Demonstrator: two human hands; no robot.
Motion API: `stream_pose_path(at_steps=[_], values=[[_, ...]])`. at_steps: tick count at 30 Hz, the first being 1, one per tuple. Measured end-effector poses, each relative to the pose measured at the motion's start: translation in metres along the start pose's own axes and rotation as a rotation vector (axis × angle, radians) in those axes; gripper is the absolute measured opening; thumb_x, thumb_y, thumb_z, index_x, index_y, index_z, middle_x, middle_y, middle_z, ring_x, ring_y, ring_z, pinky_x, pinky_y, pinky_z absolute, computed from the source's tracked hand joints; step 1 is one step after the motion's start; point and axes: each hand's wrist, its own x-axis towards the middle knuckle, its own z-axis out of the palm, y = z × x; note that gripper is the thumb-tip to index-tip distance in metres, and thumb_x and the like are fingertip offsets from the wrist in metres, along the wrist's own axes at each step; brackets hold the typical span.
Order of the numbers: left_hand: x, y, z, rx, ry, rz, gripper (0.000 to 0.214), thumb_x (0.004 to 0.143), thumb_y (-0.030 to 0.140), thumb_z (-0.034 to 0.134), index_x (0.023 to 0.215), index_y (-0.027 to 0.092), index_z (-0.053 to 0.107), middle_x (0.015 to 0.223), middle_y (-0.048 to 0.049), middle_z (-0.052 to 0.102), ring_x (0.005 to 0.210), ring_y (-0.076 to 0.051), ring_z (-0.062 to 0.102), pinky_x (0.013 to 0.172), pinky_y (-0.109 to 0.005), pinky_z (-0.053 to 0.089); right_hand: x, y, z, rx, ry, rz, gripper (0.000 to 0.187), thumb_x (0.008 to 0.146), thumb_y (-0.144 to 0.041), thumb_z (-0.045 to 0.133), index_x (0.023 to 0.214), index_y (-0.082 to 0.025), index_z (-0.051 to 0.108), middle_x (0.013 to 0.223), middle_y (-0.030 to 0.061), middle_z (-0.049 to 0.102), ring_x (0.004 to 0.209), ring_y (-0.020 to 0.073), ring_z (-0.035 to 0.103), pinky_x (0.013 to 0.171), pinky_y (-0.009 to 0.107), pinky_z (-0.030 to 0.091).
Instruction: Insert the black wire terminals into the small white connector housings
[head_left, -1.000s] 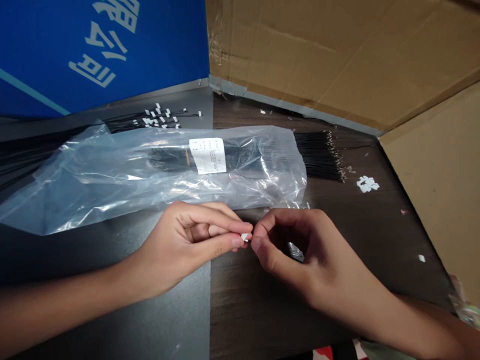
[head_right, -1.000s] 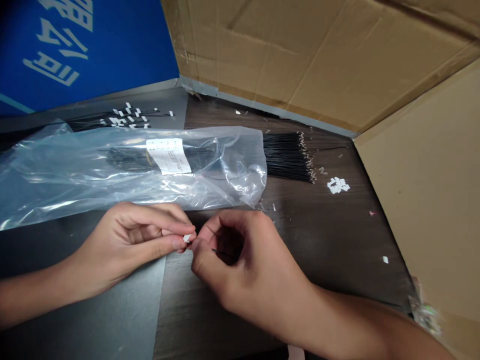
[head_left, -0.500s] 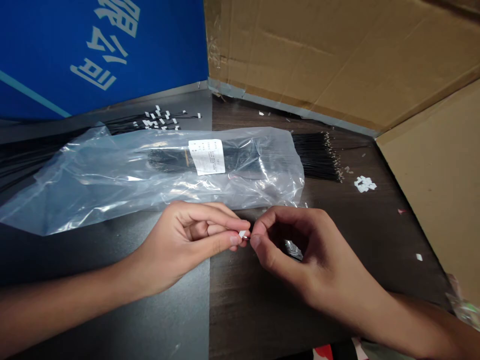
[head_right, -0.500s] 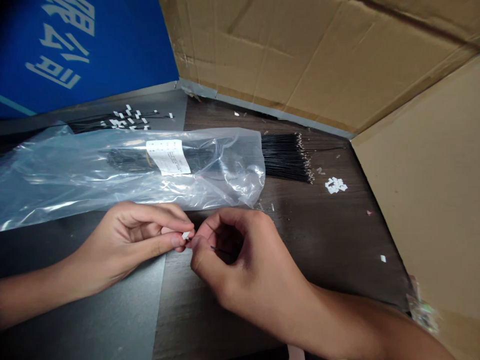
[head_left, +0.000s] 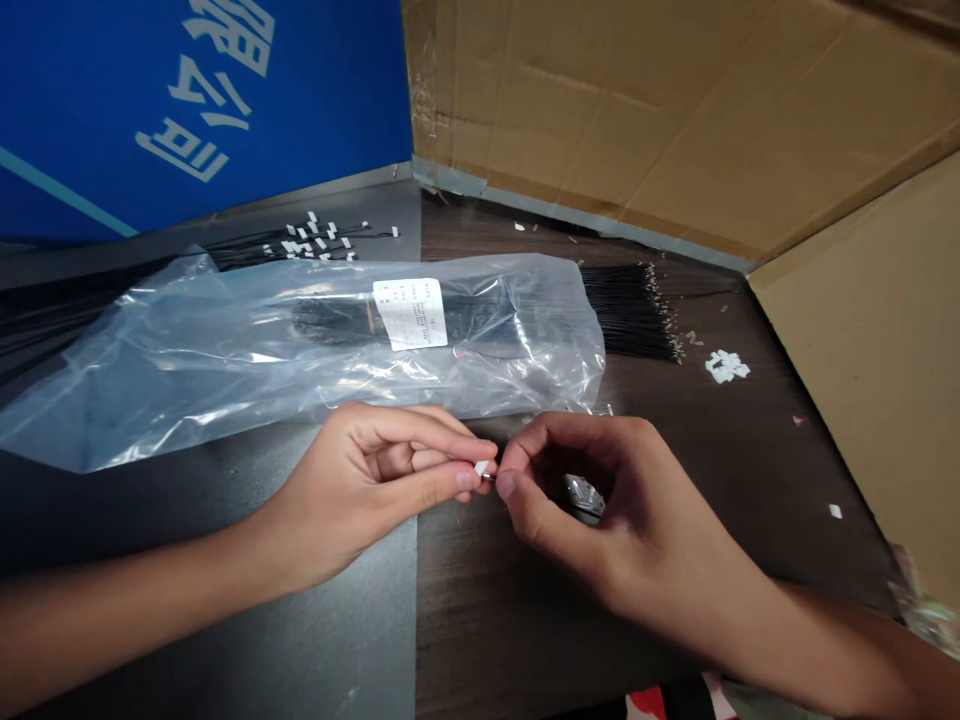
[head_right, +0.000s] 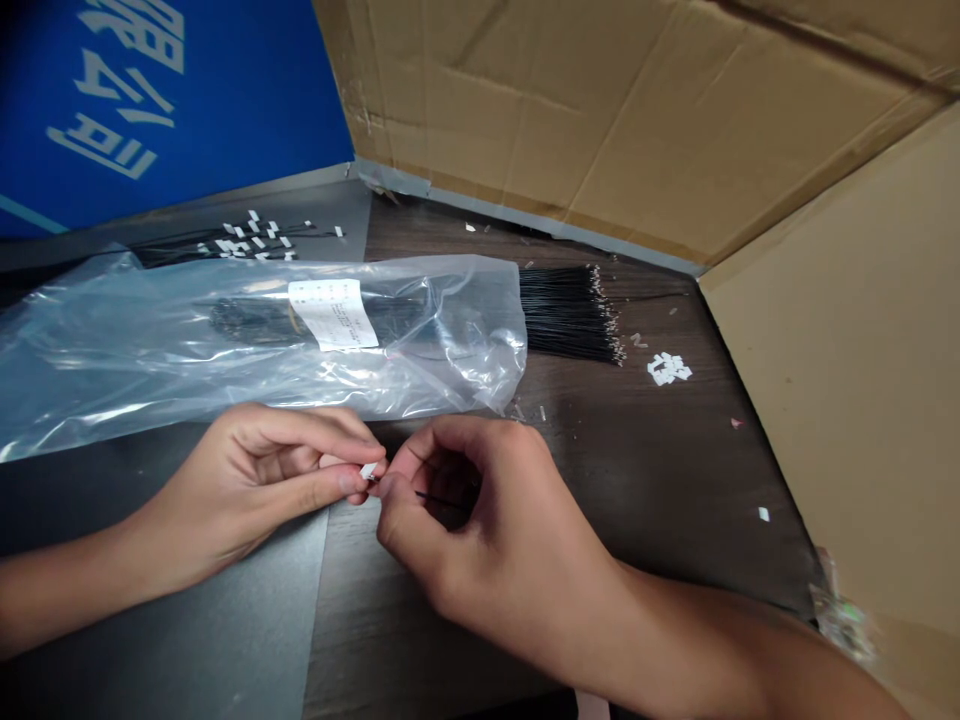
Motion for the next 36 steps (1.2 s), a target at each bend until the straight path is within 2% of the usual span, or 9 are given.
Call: stream_pose_path(at_steps=[14,22,29,36], values=[[0.002,0.001,0.003,0.054,0.008,0.033,0.026,0.085,0.002,0.082,0.097,0.023,0.09,0.092,-0.0046,0.084,0.079,-0.01,0.08,0.074,-0.008,0.063,0.0,0.001,0.0,-0.001,-0.006,0.009,0.009,0.083,-0.013,0.071,0.076,-0.017,0.069,0.069,-0.0028,0.066,0.063,0.0098,0.059,0.057,0.017,0.047],[-0.003,0.004,0.008,0.274,0.074,0.211,0.027,0.082,-0.001,0.078,0.093,0.022,0.09,0.086,-0.0037,0.083,0.075,-0.011,0.079,0.07,-0.01,0.061,0.002,0.001,0.001,0.004,-0.019,0.036,0.01,0.083,-0.013,0.07,0.075,-0.018,0.068,0.067,-0.0038,0.064,0.061,0.0087,0.056,0.056,0.017,0.045],[-0.008,0.005,0.008,0.483,0.062,0.336,0.03,0.084,-0.003,0.075,0.095,0.022,0.088,0.089,-0.0009,0.083,0.076,-0.01,0.078,0.072,-0.012,0.06,0.002,0.003,0.002,-0.01,-0.059,0.074,0.01,0.08,-0.014,0.068,0.073,-0.018,0.064,0.065,-0.004,0.061,0.062,0.0096,0.055,0.054,0.017,0.043],[-0.013,0.003,0.009,0.595,0.05,0.426,0.028,0.085,-0.004,0.075,0.097,0.019,0.085,0.09,-0.0012,0.082,0.076,-0.01,0.076,0.071,-0.015,0.059,0.002,0.004,0.003,-0.038,-0.061,0.073,0.009,0.076,-0.013,0.066,0.07,-0.019,0.063,0.063,-0.0048,0.059,0.059,0.0088,0.051,0.052,0.018,0.04]])
